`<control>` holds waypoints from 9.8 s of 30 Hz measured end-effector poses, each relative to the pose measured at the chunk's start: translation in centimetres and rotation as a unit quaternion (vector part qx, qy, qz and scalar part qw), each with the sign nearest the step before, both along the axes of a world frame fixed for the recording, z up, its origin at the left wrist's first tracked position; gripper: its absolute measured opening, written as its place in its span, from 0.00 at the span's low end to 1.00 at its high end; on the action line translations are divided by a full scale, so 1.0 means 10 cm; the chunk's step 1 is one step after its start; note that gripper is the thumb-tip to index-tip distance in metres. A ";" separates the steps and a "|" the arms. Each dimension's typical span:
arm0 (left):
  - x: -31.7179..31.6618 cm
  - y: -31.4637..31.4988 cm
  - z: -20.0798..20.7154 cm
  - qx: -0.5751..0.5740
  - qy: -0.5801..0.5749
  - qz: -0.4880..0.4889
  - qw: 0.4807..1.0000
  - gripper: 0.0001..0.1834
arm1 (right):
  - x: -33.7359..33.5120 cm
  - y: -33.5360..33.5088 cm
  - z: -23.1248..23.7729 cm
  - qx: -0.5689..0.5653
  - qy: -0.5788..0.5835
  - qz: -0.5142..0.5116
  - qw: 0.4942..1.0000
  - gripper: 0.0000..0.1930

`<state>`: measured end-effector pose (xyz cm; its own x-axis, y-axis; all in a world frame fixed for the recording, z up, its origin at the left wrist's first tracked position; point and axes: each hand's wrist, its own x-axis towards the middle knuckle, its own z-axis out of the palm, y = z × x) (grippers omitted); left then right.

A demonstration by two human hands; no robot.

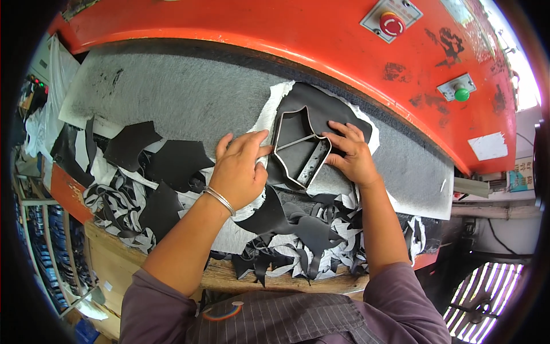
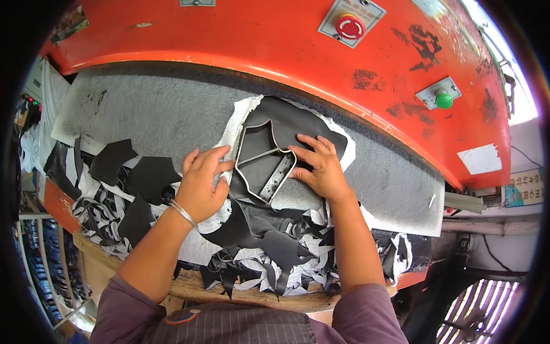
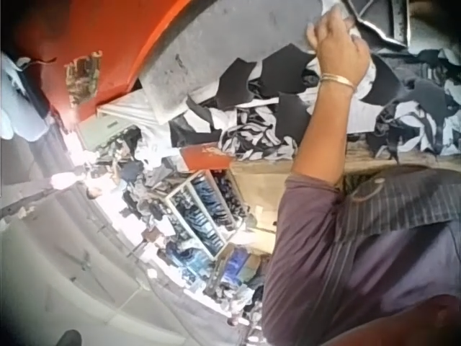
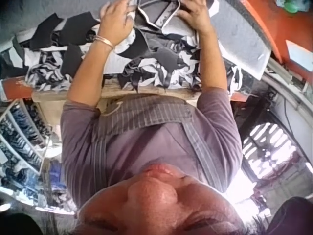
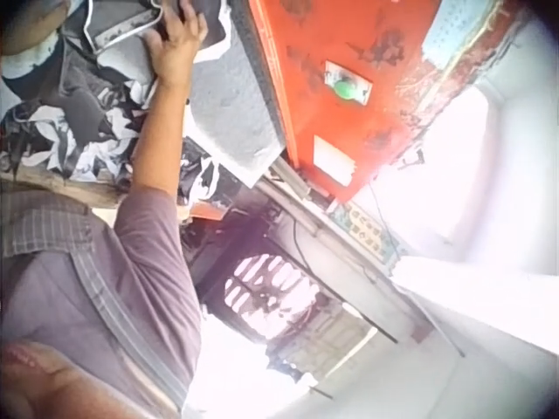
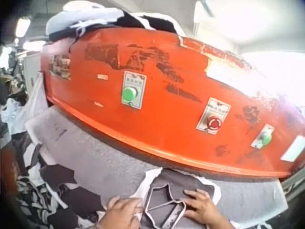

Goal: Using a hydraulic press and a metal die to cut shoe components from material, followed by manual trimming with scissors.

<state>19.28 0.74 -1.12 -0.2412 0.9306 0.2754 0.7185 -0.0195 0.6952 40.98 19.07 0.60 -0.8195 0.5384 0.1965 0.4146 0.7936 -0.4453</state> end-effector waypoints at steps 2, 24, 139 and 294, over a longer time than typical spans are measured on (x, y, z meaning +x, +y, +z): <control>0.00 -0.04 -0.02 0.012 0.000 -0.002 1.000 0.29 | 0.03 -0.02 -0.01 -0.002 -0.006 -0.002 1.000 0.28; -0.12 0.53 0.16 -0.098 0.114 0.122 0.981 0.10 | 0.17 0.58 0.24 -0.191 -0.031 -0.425 0.884 0.21; 0.49 0.59 0.57 -0.088 -0.292 -0.077 0.949 0.20 | 0.09 -0.17 0.46 -0.383 0.220 0.073 0.894 0.26; 0.66 0.74 0.43 0.138 -0.404 0.313 0.848 0.11 | 0.84 -0.38 0.56 0.040 -0.062 -0.049 0.996 0.50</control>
